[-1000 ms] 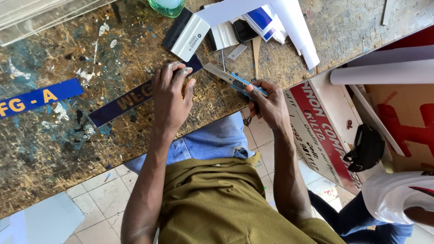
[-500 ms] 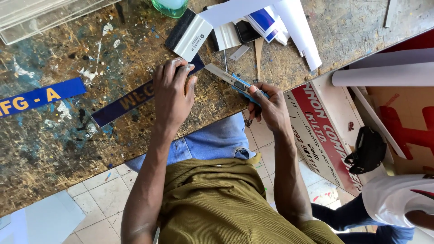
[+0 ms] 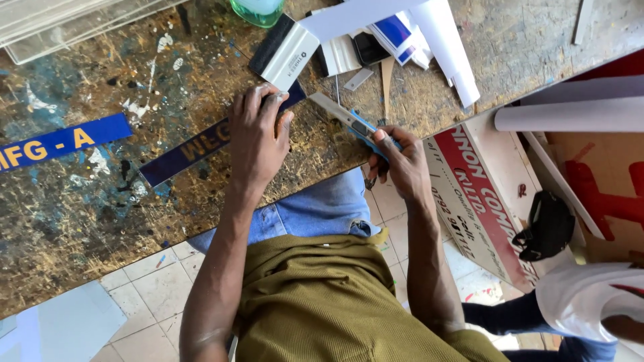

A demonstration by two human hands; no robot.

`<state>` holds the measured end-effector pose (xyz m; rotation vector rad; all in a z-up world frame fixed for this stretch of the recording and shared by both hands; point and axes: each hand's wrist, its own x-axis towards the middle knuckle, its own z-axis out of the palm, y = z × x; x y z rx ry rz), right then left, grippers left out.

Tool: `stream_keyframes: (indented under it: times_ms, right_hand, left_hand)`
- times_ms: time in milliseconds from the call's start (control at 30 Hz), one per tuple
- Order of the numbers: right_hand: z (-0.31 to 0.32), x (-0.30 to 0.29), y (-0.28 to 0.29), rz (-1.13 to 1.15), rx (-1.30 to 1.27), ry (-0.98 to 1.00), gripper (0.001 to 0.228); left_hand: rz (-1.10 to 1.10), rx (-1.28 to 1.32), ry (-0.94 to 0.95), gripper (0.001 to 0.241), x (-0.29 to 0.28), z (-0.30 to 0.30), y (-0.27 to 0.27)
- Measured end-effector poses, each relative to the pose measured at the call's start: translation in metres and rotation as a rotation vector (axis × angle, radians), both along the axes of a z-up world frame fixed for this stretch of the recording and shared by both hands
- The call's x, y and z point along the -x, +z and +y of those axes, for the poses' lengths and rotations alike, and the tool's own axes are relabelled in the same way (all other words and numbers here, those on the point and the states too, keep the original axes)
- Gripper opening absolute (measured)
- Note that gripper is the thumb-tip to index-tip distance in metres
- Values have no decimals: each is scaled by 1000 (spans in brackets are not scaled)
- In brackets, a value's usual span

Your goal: Cleaning a small plastic strip and applying vinyl lettering to create a sign component.

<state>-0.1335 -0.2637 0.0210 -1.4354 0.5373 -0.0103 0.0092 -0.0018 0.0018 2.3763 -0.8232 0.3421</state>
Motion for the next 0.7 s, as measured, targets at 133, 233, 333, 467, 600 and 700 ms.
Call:
stream_keyframes:
  times_ms: [133, 233, 333, 467, 600, 700]
  right_hand:
    - [1, -3, 6, -1, 50, -3, 34]
    - [4, -7, 12, 4, 46, 8, 35]
    - [5, -8, 13, 14, 37, 9, 35]
    - [4, -8, 10, 19, 40, 25, 35]
    - [7, -10, 9, 14, 37, 28, 35]
    - [7, -9, 4, 3, 11, 14, 34]
  left_hand:
    - [-10, 0, -2, 22, 0, -2, -3]
    - [-24, -7, 3, 20, -2, 0, -9]
    - [-10, -4, 2, 19, -1, 1, -8]
    - [6, -5, 9, 17, 0, 0, 1]
    - [4, -3, 14, 16, 0, 0, -6]
    - [-7, -14, 10, 17, -1, 0, -8]
